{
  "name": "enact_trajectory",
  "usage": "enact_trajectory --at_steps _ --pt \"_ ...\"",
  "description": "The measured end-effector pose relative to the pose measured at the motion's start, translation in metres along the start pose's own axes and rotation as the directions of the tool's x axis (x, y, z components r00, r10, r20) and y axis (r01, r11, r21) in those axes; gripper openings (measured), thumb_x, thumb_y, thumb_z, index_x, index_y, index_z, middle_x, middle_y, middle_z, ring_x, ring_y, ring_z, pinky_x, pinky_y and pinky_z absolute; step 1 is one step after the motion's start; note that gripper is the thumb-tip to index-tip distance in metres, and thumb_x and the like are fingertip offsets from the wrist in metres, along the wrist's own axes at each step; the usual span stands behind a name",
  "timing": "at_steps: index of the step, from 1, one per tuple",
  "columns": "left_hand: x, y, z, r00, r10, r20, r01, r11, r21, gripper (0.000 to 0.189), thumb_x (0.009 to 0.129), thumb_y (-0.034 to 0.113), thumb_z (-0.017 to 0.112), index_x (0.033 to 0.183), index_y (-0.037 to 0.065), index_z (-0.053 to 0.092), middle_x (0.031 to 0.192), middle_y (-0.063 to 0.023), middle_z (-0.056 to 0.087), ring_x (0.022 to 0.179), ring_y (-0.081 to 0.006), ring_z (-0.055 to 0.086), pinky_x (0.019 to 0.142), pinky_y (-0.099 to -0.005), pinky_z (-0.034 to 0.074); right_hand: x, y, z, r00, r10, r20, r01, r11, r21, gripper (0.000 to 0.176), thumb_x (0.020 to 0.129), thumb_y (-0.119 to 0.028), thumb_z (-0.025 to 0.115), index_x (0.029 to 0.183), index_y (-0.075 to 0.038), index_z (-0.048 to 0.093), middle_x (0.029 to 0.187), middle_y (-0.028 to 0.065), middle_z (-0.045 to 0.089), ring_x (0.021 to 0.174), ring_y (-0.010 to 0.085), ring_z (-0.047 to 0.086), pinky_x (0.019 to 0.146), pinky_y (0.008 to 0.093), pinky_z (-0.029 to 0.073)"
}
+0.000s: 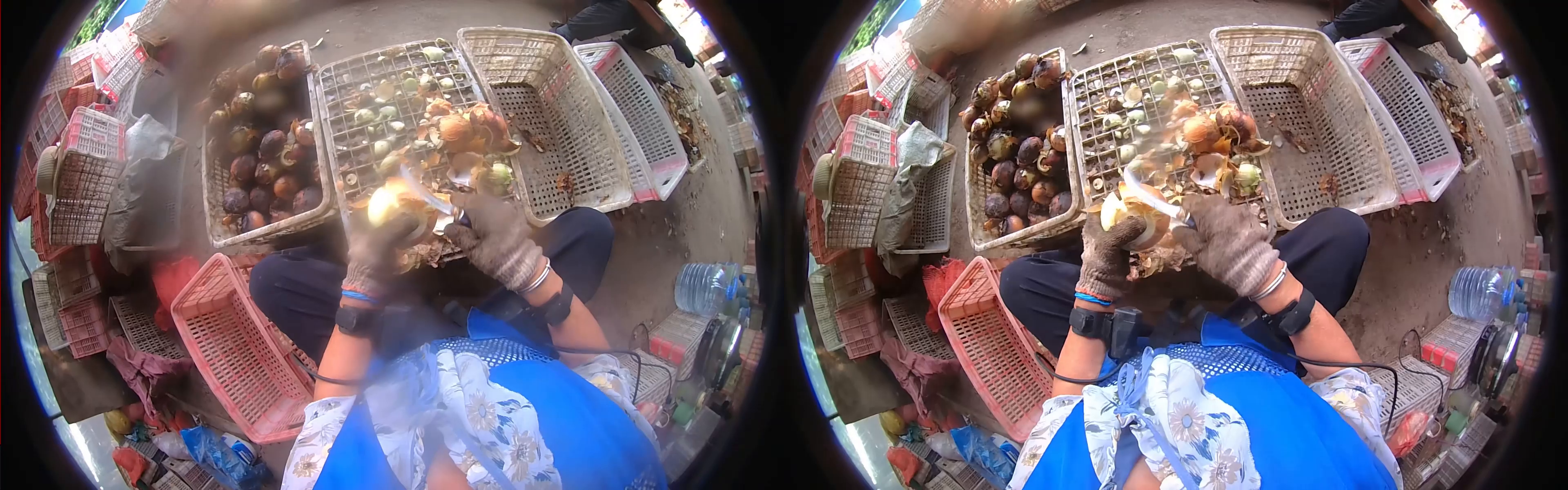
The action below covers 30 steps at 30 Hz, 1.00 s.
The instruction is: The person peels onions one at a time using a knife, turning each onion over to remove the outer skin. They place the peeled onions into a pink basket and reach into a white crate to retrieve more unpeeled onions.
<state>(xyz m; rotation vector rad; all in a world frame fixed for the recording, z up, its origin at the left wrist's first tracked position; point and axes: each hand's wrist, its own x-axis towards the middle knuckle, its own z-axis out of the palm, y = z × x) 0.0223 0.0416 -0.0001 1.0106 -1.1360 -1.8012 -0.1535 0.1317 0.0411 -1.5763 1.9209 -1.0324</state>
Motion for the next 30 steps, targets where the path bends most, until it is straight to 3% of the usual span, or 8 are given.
enact_trajectory --at_steps 3,8,10,20,22,25,28,30 --pt "-0.003 0.023 0.001 0.994 -0.083 0.071 0.093 0.983 -0.161 0.035 0.080 0.006 0.071 0.111 -0.002 0.058 0.105 -0.0115 0.063 0.091 -0.0221 0.067 0.078 -0.0365 0.058 -0.012 -0.003 -0.007 0.953 0.081 0.293 0.007 0.958 -0.288 0.036 0.089 -0.036 0.064 0.111 -0.007 0.060 0.092 0.0178 0.066 0.088 0.0357 0.065 0.076 0.0471 0.052" --pt "0.011 -0.028 -0.028 0.992 0.118 0.032 -0.120 0.992 0.047 0.030 0.085 0.010 0.070 0.111 -0.001 0.059 0.103 -0.0093 0.064 0.091 -0.0226 0.068 0.073 -0.0350 0.059 -0.030 0.008 -0.005 0.961 0.002 0.277 0.080 0.955 -0.285 0.032 0.090 -0.034 0.063 0.106 -0.006 0.060 0.094 0.0187 0.065 0.090 0.0364 0.065 0.076 0.0475 0.051" --pt "0.002 0.004 -0.013 0.981 -0.192 0.023 0.192 0.950 -0.247 0.051 0.077 0.004 0.069 0.126 -0.001 0.052 0.112 -0.0145 0.064 0.099 -0.0273 0.067 0.087 -0.0391 0.058 -0.032 0.007 -0.004 0.962 -0.013 0.274 0.087 0.961 -0.262 0.032 0.090 -0.034 0.063 0.104 -0.005 0.059 0.094 0.0189 0.065 0.090 0.0367 0.064 0.076 0.0476 0.051" --pt "0.003 -0.011 -0.018 0.981 -0.188 0.053 0.193 0.893 -0.406 0.051 0.077 0.004 0.069 0.125 0.000 0.053 0.113 -0.0149 0.064 0.099 -0.0286 0.067 0.085 -0.0400 0.059 -0.033 0.006 0.001 0.970 0.052 0.238 0.015 0.963 -0.271 0.038 0.092 -0.041 0.060 0.103 -0.004 0.063 0.091 0.0203 0.067 0.088 0.0397 0.065 0.076 0.0489 0.051" --pt "0.004 -0.023 -0.027 0.997 -0.061 0.056 0.066 0.994 -0.085 0.050 0.077 0.004 0.070 0.124 -0.001 0.053 0.113 -0.0149 0.064 0.098 -0.0283 0.068 0.085 -0.0401 0.059 -0.033 0.003 0.000 0.967 0.056 0.248 0.014 0.962 -0.271 0.039 0.092 -0.041 0.060 0.102 -0.004 0.063 0.091 0.0205 0.067 0.088 0.0397 0.065 0.076 0.0488 0.052" --pt "0.002 0.002 -0.009 0.981 -0.194 -0.008 0.186 0.952 -0.242 0.051 0.077 0.005 0.071 0.124 -0.001 0.053 0.113 -0.0148 0.065 0.097 -0.0281 0.068 0.086 -0.0401 0.059 -0.032 0.002 0.002 0.970 0.055 0.236 0.001 0.973 -0.233 0.038 0.092 -0.041 0.059 0.100 -0.004 0.063 0.090 0.0198 0.066 0.087 0.0390 0.065 0.075 0.0485 0.051" --pt "0.004 -0.003 -0.012 0.986 -0.169 0.002 0.166 0.964 -0.208 0.051 0.078 0.006 0.071 0.125 -0.002 0.053 0.112 -0.0151 0.065 0.098 -0.0282 0.068 0.086 -0.0397 0.059 -0.032 0.002 0.009 0.951 0.135 0.279 -0.042 0.948 -0.315 0.032 0.089 -0.023 0.063 0.116 -0.006 0.061 0.097 0.0175 0.065 0.089 0.0367 0.063 0.077 0.0451 0.050" --pt "0.003 -0.005 -0.015 0.988 -0.144 0.059 0.155 0.952 -0.263 0.052 0.078 0.007 0.072 0.125 -0.001 0.052 0.113 -0.0150 0.064 0.100 -0.0282 0.067 0.087 -0.0401 0.059 -0.032 0.001 0.016 0.987 0.061 0.147 0.009 0.899 -0.438 0.039 0.094 -0.039 0.057 0.109 -0.003 0.061 0.084 0.0176 0.065 0.084 0.0352 0.066 0.071 0.0463 0.052"
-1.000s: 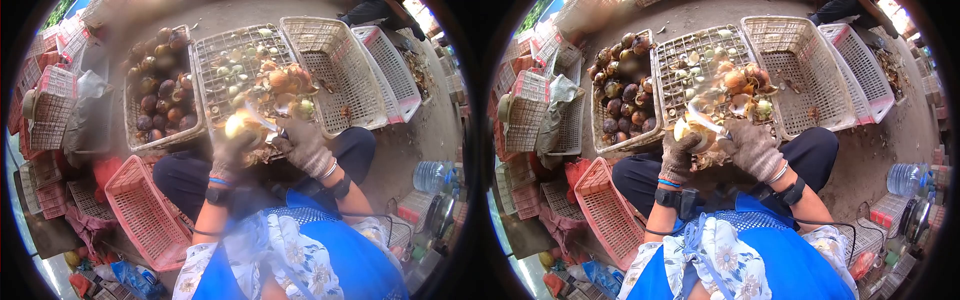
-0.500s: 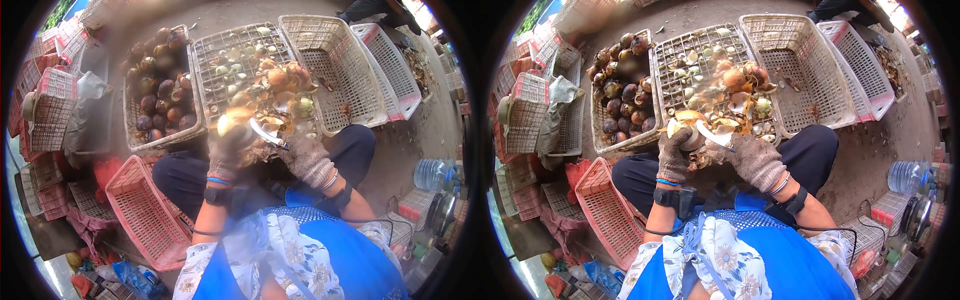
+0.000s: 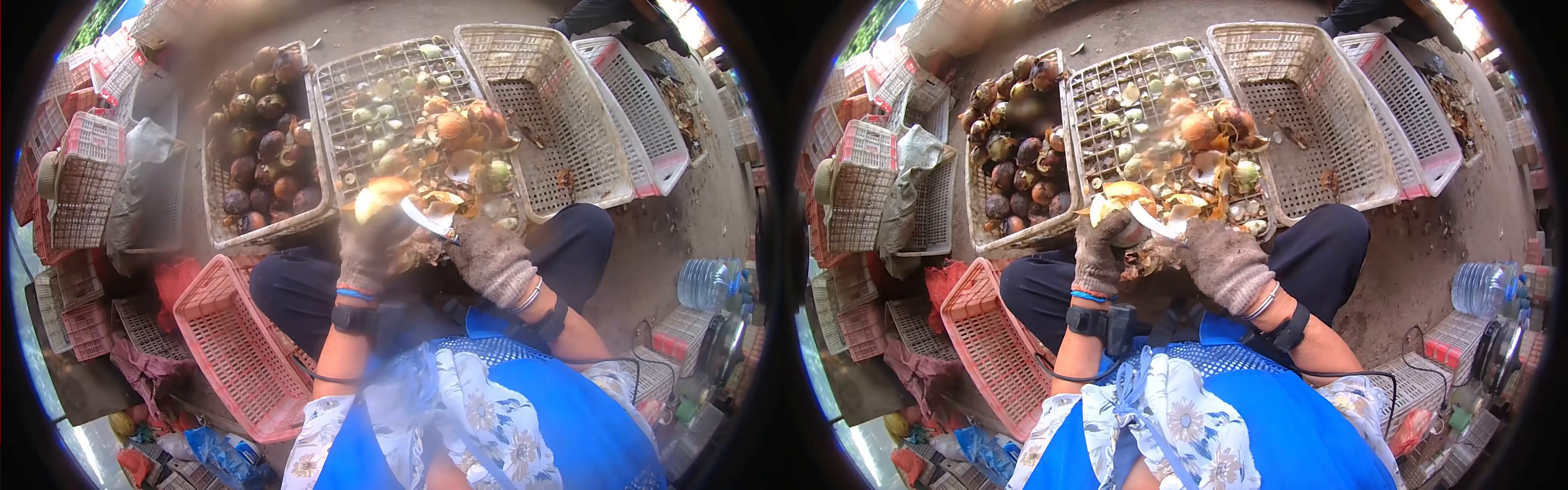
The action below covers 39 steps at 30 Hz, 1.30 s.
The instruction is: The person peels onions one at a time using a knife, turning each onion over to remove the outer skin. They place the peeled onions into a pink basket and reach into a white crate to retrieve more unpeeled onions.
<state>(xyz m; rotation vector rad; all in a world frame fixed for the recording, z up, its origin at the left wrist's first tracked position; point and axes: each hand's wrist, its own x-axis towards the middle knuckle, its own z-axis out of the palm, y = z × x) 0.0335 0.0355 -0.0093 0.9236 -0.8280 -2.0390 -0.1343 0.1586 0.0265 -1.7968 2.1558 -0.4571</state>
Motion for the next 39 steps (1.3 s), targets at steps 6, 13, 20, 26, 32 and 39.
enact_trajectory --at_steps 6,13,20,26,32,39 --pt "-0.001 0.003 0.015 0.998 -0.062 0.026 0.062 0.998 -0.023 0.056 0.077 0.010 0.073 0.127 -0.001 0.051 0.118 -0.0143 0.062 0.106 -0.0265 0.064 0.089 -0.0390 0.056 0.016 -0.010 -0.009 0.914 0.210 0.347 -0.405 0.523 0.750 0.028 0.094 -0.029 0.058 0.102 -0.003 0.063 0.081 0.0102 0.065 0.071 0.0192 0.064 0.063 0.0327 0.051" --pt "0.001 0.002 0.013 0.999 0.037 0.029 -0.041 0.982 0.182 0.053 0.073 0.010 0.074 0.122 -0.001 0.056 0.109 -0.0126 0.065 0.099 -0.0234 0.066 0.088 -0.0352 0.054 0.014 0.003 -0.012 0.901 0.213 0.379 -0.433 0.521 0.735 0.020 0.093 -0.023 0.061 0.093 -0.004 0.066 0.072 0.0033 0.065 0.058 0.0097 0.059 0.055 0.0245 0.048" --pt "-0.002 0.004 0.016 0.995 0.098 -0.025 -0.058 0.755 0.653 0.054 0.070 0.009 0.079 0.119 0.000 0.056 0.108 -0.0115 0.065 0.097 -0.0191 0.065 0.082 -0.0327 0.055 0.030 0.007 -0.018 0.986 0.146 -0.075 -0.053 0.716 0.696 0.034 0.080 -0.017 0.078 0.109 -0.005 0.066 0.091 0.0068 0.068 0.077 0.0134 0.065 0.067 0.0290 0.052" --pt "0.000 -0.004 0.013 0.970 0.170 0.172 -0.241 0.619 0.747 0.060 0.068 0.035 0.087 0.109 0.002 0.061 0.104 -0.0109 0.068 0.094 -0.0222 0.066 0.082 -0.0359 0.053 0.038 0.011 -0.025 0.948 -0.287 -0.138 0.304 0.944 0.127 0.029 0.078 -0.012 0.073 0.106 -0.010 0.066 0.092 0.0112 0.064 0.085 0.0273 0.064 0.069 0.0382 0.054" --pt "-0.003 -0.015 0.016 0.977 0.025 0.212 -0.120 0.884 0.451 0.054 0.071 0.012 0.083 0.118 0.004 0.057 0.109 -0.0090 0.067 0.098 -0.0186 0.064 0.084 -0.0327 0.054 0.056 0.038 0.001 0.993 0.036 -0.112 0.032 0.833 0.552 0.010 0.084 -0.014 0.064 0.091 -0.007 0.066 0.075 0.0137 0.063 0.072 0.0303 0.064 0.062 0.0391 0.052" --pt "0.004 -0.010 -0.004 0.966 0.161 0.203 -0.250 0.791 0.558 0.061 0.069 0.014 0.084 0.120 0.003 0.053 0.108 -0.0115 0.062 0.097 -0.0199 0.063 0.079 -0.0352 0.055 0.055 0.040 -0.001 0.955 0.221 -0.199 0.006 0.654 0.756 0.035 0.083 -0.013 0.070 0.117 -0.005 0.063 0.089 0.0136 0.068 0.079 0.0279 0.066 0.073 0.0359 0.054"
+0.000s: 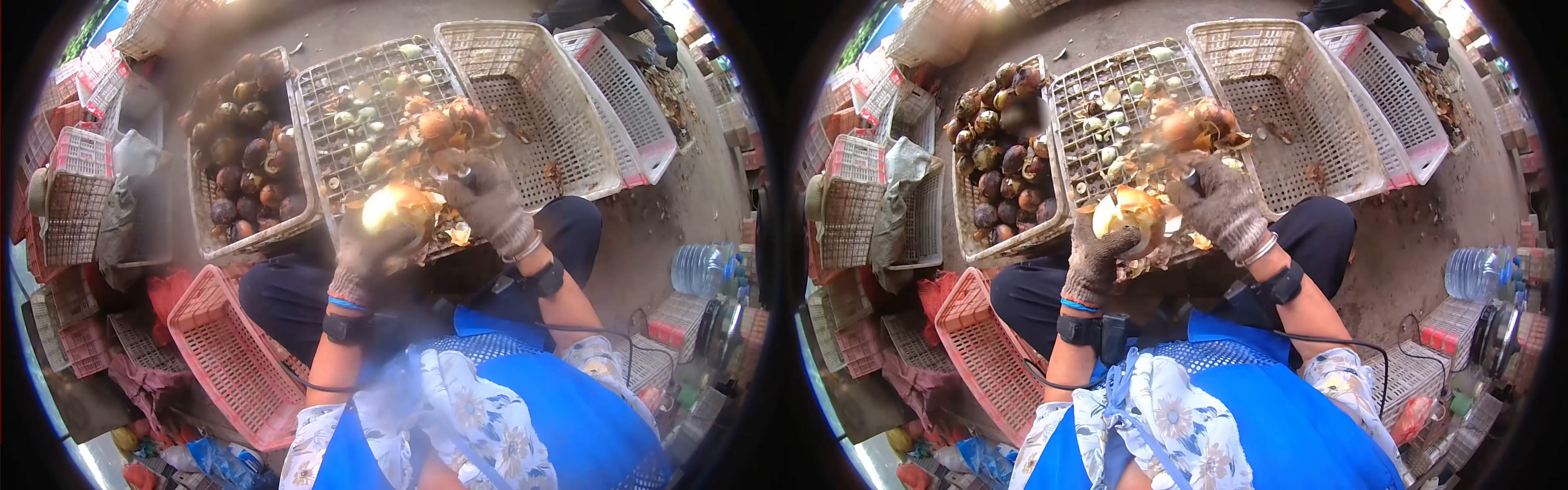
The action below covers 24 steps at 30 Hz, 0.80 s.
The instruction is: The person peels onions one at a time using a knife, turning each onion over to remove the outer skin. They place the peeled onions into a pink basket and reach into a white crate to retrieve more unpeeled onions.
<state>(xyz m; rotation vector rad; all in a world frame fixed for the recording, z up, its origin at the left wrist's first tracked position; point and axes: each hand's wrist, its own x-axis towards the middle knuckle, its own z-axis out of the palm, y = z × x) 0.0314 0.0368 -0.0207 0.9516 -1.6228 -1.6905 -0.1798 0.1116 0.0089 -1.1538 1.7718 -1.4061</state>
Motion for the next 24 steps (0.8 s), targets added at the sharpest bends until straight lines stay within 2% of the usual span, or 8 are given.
enact_trajectory --at_steps 1,3,6,11,13,15,16,24 --pt "-0.002 -0.002 -0.001 0.993 0.120 0.012 -0.120 0.976 0.183 0.063 0.068 0.016 0.085 0.121 0.003 0.053 0.107 -0.0117 0.063 0.096 -0.0201 0.063 0.078 -0.0358 0.055 -0.004 -0.011 -0.002 1.000 0.002 0.004 -0.002 1.000 0.000 0.035 0.083 -0.013 0.070 0.117 -0.005 0.063 0.089 0.0136 0.068 0.079 0.0279 0.066 0.073 0.0359 0.054" --pt "-0.002 0.038 0.009 0.983 -0.177 -0.038 0.171 0.977 -0.124 0.061 0.066 0.018 0.087 0.117 0.004 0.057 0.105 -0.0117 0.064 0.092 -0.0244 0.064 0.077 -0.0383 0.054 -0.012 -0.037 -0.004 0.925 -0.297 0.235 0.355 0.897 -0.264 0.037 0.082 -0.014 0.072 0.116 -0.005 0.063 0.098 0.0151 0.066 0.085 0.0289 0.066 0.075 0.0364 0.054" --pt "-0.002 0.045 0.017 0.997 0.057 0.044 -0.070 0.909 0.410 0.048 0.076 0.035 0.076 0.113 0.006 0.063 0.105 -0.0103 0.066 0.086 -0.0315 0.063 0.090 -0.0421 0.047 -0.021 -0.047 0.002 0.897 -0.332 0.293 0.427 0.822 -0.377 0.039 0.079 -0.013 0.070 0.116 -0.007 0.063 0.098 0.0140 0.064 0.088 0.0313 0.065 0.073 0.0396 0.054" --pt "-0.012 0.044 0.013 0.813 0.477 0.334 -0.566 0.514 0.644 0.045 0.080 0.032 0.073 0.114 0.006 0.062 0.109 -0.0100 0.065 0.090 -0.0285 0.064 0.090 -0.0412 0.047 -0.025 -0.045 0.007 0.793 -0.441 0.420 0.609 0.592 -0.528 0.024 0.074 -0.013 0.067 0.098 -0.007 0.062 0.081 0.0125 0.060 0.076 0.0317 0.063 0.064 0.0438 0.052" --pt "-0.011 0.066 0.021 0.984 -0.168 0.056 0.142 0.936 0.322 0.067 0.069 0.020 0.087 0.124 0.003 0.053 0.114 -0.0113 0.062 0.101 -0.0210 0.063 0.085 -0.0343 0.054 -0.016 -0.031 0.008 0.813 -0.454 0.364 0.582 0.636 -0.506 0.019 0.077 -0.015 0.067 0.092 -0.005 0.061 0.079 0.0140 0.061 0.074 0.0320 0.064 0.064 0.0427 0.051" --pt "-0.009 0.013 0.015 0.997 -0.022 0.077 0.020 0.999 0.025 0.067 0.069 0.015 0.086 0.125 0.004 0.051 0.111 -0.0092 0.063 0.099 -0.0192 0.064 0.083 -0.0331 0.055 -0.001 -0.018 0.008 0.999 -0.007 -0.034 0.006 1.000 -0.025 0.020 0.081 -0.020 0.068 0.091 -0.004 0.061 0.077 0.0155 0.063 0.073 0.0327 0.064 0.064 0.0410 0.051" --pt "-0.008 0.013 0.015 0.998 -0.035 0.056 0.034 0.999 0.009 0.069 0.068 0.012 0.086 0.126 0.004 0.050 0.110 -0.0089 0.063 0.098 -0.0190 0.064 0.083 -0.0332 0.055 0.011 0.015 0.003 0.996 0.061 -0.063 -0.076 0.959 -0.274 0.024 0.083 -0.025 0.069 0.089 -0.003 0.061 0.076 0.0161 0.064 0.074 0.0330 0.064 0.067 0.0401 0.051" --pt "-0.005 0.043 0.004 0.994 -0.111 -0.008 0.108 0.979 -0.171 0.055 0.069 0.013 0.079 0.118 -0.002 0.058 0.105 -0.0101 0.067 0.093 -0.0196 0.067 0.083 -0.0323 0.056 -0.030 -0.013 -0.010 0.988 0.049 0.147 0.036 0.849 -0.527 0.029 0.081 -0.020 0.072 0.105 -0.005 0.065 0.092 0.0176 0.066 0.086 0.0353 0.065 0.076 0.0427 0.053"
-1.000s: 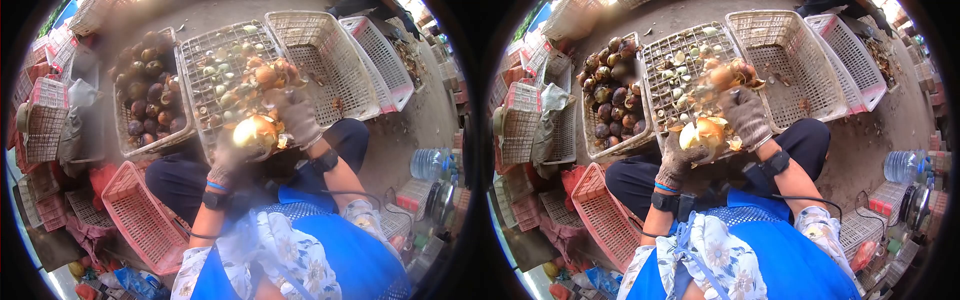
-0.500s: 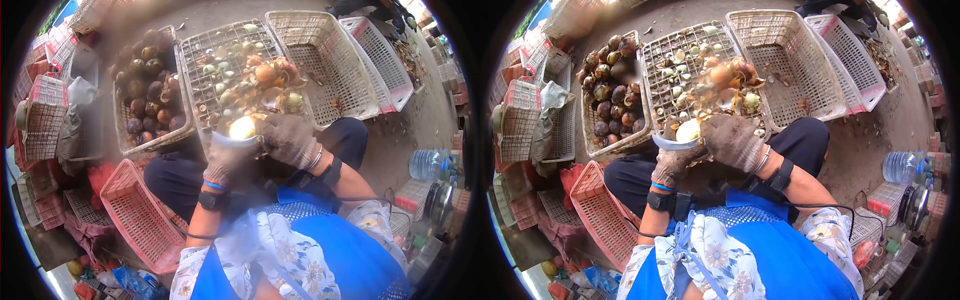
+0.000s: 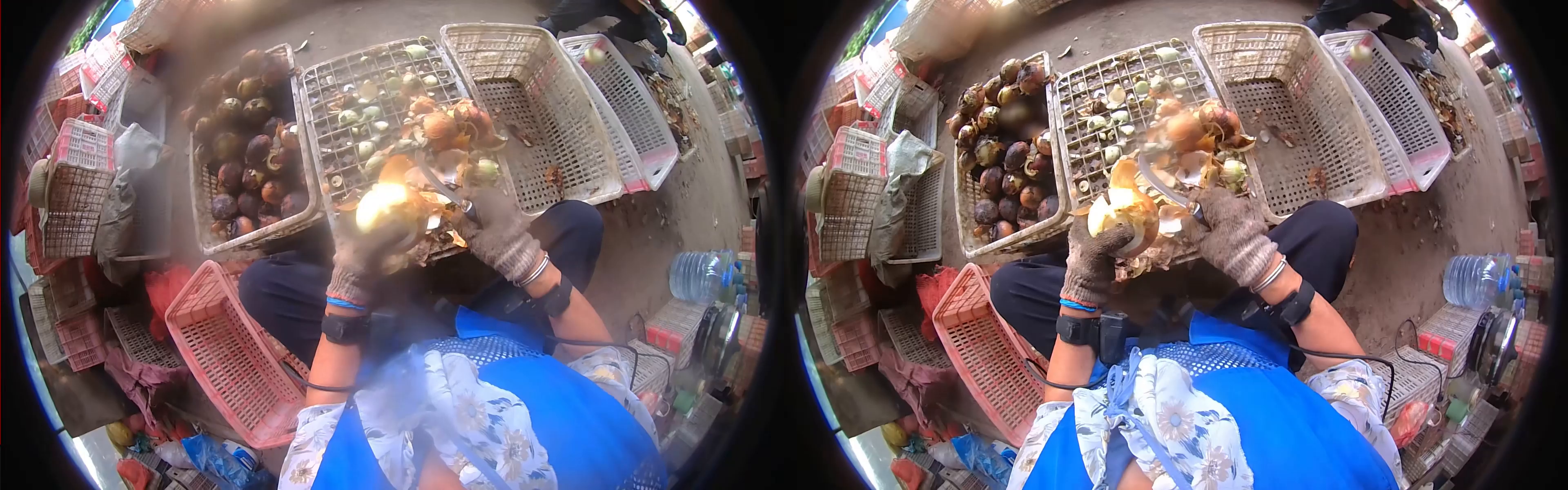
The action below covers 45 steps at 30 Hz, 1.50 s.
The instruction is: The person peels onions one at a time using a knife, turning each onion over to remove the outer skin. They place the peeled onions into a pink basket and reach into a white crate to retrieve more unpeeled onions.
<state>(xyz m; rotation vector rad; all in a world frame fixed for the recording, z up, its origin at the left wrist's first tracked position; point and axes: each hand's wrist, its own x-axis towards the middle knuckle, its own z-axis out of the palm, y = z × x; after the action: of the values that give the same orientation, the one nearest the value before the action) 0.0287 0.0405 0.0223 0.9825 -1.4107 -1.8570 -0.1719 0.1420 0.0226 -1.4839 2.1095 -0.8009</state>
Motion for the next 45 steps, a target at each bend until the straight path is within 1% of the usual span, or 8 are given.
enact_trajectory --at_steps 13,17,22,27,29,37,40,45 --pt "0.003 -0.008 -0.014 0.993 -0.066 -0.099 0.049 0.985 -0.167 0.058 0.071 0.015 0.081 0.121 -0.001 0.057 0.108 -0.0107 0.066 0.095 -0.0203 0.066 0.081 -0.0323 0.056 -0.028 -0.001 0.001 0.971 -0.222 0.092 0.235 0.958 -0.166 0.030 0.082 -0.015 0.068 0.112 -0.012 0.067 0.089 0.0137 0.065 0.086 0.0326 0.063 0.075 0.0430 0.051" --pt "0.008 -0.013 -0.016 0.999 0.014 -0.047 -0.016 0.998 -0.053 0.059 0.070 0.014 0.081 0.122 -0.001 0.056 0.109 -0.0110 0.065 0.097 -0.0207 0.066 0.082 -0.0326 0.056 -0.022 0.004 0.012 0.996 -0.023 0.086 0.003 0.972 0.235 0.038 0.086 -0.020 0.068 0.120 -0.005 0.060 0.085 0.0112 0.066 0.077 0.0247 0.066 0.070 0.0392 0.054" --pt "0.001 0.007 0.015 0.990 0.135 -0.049 -0.128 0.984 0.124 0.058 0.073 0.009 0.077 0.123 -0.003 0.052 0.114 -0.0125 0.061 0.101 -0.0214 0.062 0.086 -0.0343 0.053 -0.010 -0.024 0.028 0.900 0.291 0.325 -0.391 0.208 0.896 0.029 0.093 -0.019 0.062 0.118 -0.005 0.062 0.083 0.0031 0.065 0.069 0.0070 0.061 0.059 0.0204 0.050" --pt "0.005 -0.045 -0.013 0.871 0.430 0.237 -0.487 0.696 0.528 0.061 0.078 0.009 0.073 0.131 -0.002 0.046 0.126 -0.0153 0.057 0.114 -0.0278 0.059 0.098 -0.0393 0.049 0.010 -0.029 -0.005 0.959 0.191 0.211 -0.277 0.447 0.850 0.035 0.091 -0.017 0.066 0.123 -0.003 0.060 0.097 0.0041 0.067 0.075 0.0077 0.061 0.065 0.0228 0.052" --pt "0.001 -0.042 -0.011 0.978 0.056 0.202 -0.032 0.992 -0.121 0.067 0.081 0.015 0.071 0.139 0.001 0.041 0.135 -0.0174 0.052 0.123 -0.0321 0.053 0.107 -0.0456 0.042 0.017 -0.030 -0.013 0.995 -0.089 0.051 0.031 0.739 0.673 0.035 0.089 -0.015 0.068 0.121 -0.001 0.062 0.100 0.0033 0.068 0.081 0.0108 0.063 0.073 0.0268 0.054" --pt "-0.014 -0.023 0.009 0.983 -0.102 0.155 0.139 0.958 -0.252 0.075 0.084 0.024 0.068 0.146 0.003 0.033 0.143 -0.0190 0.045 0.131 -0.0362 0.046 0.112 -0.0515 0.037 0.000 -0.006 0.010 0.985 -0.011 -0.173 0.085 0.901 0.426 0.035 0.083 -0.015 0.069 0.114 -0.001 0.064 0.093 0.0174 0.067 0.083 0.0265 0.067 0.075 0.0351 0.053" --pt "-0.006 -0.067 -0.018 0.988 0.009 0.154 0.067 0.873 -0.483 0.077 0.084 0.031 0.067 0.147 0.004 0.031 0.145 -0.0192 0.043 0.131 -0.0362 0.046 0.113 -0.0526 0.035 -0.012 -0.012 -0.002 0.966 -0.252 0.048 0.257 0.956 -0.140 0.032 0.082 -0.014 0.066 0.112 -0.002 0.062 0.093 0.0183 0.065 0.087 0.0360 0.064 0.072 0.0442 0.052" --pt "-0.014 -0.025 -0.010 0.911 0.256 0.324 -0.391 0.791 0.472 0.066 0.085 0.025 0.066 0.142 0.007 0.038 0.141 -0.0144 0.048 0.129 -0.0320 0.049 0.109 -0.0514 0.039 -0.020 -0.039 -0.010 0.947 -0.299 0.119 0.314 0.940 -0.137 0.027 0.082 -0.016 0.065 0.105 -0.003 0.061 0.095 0.0169 0.064 0.091 0.0351 0.064 0.076 0.0428 0.053"
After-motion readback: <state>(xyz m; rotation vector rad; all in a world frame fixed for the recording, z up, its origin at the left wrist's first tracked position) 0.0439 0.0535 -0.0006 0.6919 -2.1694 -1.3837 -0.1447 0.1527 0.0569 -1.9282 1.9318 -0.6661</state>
